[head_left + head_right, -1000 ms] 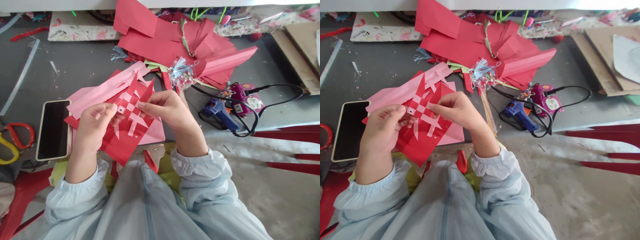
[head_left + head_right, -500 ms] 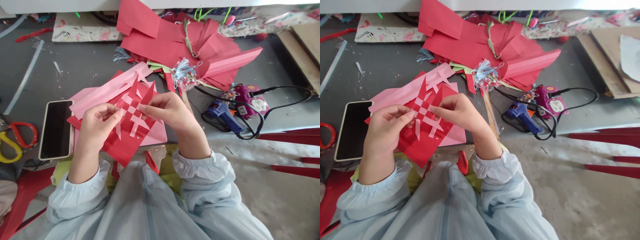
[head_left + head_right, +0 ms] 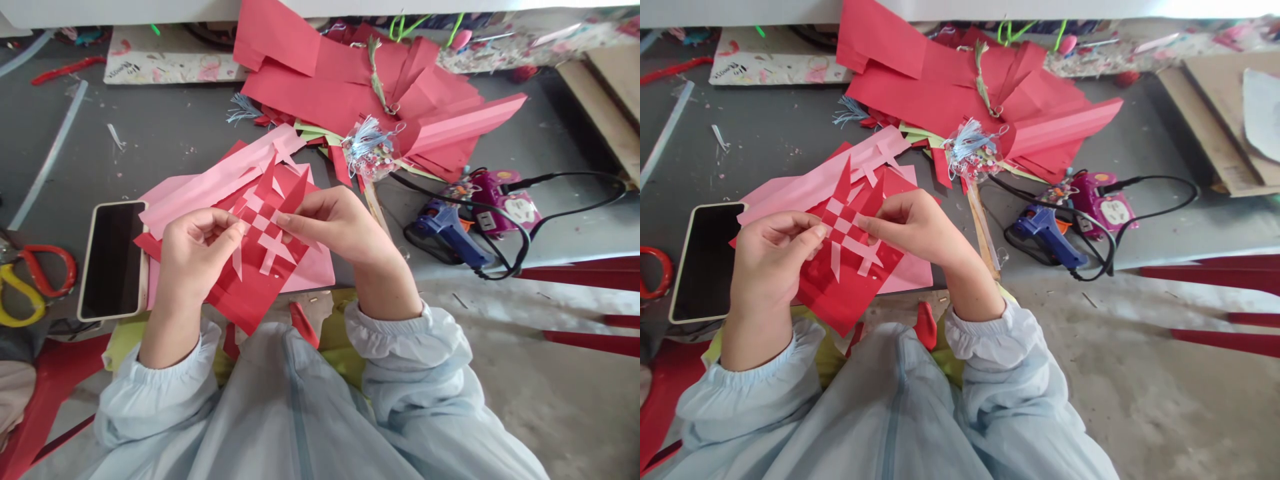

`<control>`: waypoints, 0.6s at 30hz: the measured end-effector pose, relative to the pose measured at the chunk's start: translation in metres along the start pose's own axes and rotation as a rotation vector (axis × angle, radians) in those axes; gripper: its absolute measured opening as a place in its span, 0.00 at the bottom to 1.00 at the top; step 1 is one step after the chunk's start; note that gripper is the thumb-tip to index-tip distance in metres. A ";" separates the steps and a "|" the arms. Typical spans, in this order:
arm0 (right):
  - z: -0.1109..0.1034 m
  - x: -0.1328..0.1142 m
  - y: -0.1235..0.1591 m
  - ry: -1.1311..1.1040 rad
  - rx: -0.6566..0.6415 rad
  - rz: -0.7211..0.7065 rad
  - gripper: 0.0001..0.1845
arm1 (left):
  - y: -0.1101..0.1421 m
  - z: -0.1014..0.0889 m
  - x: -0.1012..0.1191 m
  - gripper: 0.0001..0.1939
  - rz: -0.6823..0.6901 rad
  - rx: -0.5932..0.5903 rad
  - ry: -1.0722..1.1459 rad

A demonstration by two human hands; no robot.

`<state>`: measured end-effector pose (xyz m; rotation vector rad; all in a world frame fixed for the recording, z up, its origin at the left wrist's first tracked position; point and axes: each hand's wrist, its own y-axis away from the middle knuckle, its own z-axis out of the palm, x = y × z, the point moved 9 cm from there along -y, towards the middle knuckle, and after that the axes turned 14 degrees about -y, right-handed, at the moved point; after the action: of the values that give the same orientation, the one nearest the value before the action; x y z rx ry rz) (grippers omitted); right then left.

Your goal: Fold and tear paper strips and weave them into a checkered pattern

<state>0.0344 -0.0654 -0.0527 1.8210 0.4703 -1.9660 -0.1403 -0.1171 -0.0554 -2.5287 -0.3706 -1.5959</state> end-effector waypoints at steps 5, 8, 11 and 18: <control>-0.004 0.004 -0.001 -0.008 0.036 0.024 0.20 | -0.001 0.003 -0.009 0.04 -0.085 0.009 0.024; -0.011 0.007 -0.002 0.009 0.101 0.027 0.20 | -0.003 0.005 -0.013 0.07 -0.103 0.001 0.081; -0.017 0.009 -0.004 0.020 0.149 -0.002 0.21 | -0.003 0.007 -0.014 0.08 -0.114 -0.022 0.105; -0.021 0.015 -0.009 0.079 0.169 -0.033 0.15 | -0.002 0.008 -0.011 0.12 -0.092 -0.068 0.094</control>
<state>0.0470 -0.0475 -0.0694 2.0127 0.3702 -2.0152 -0.1388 -0.1149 -0.0691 -2.5077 -0.4355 -1.7823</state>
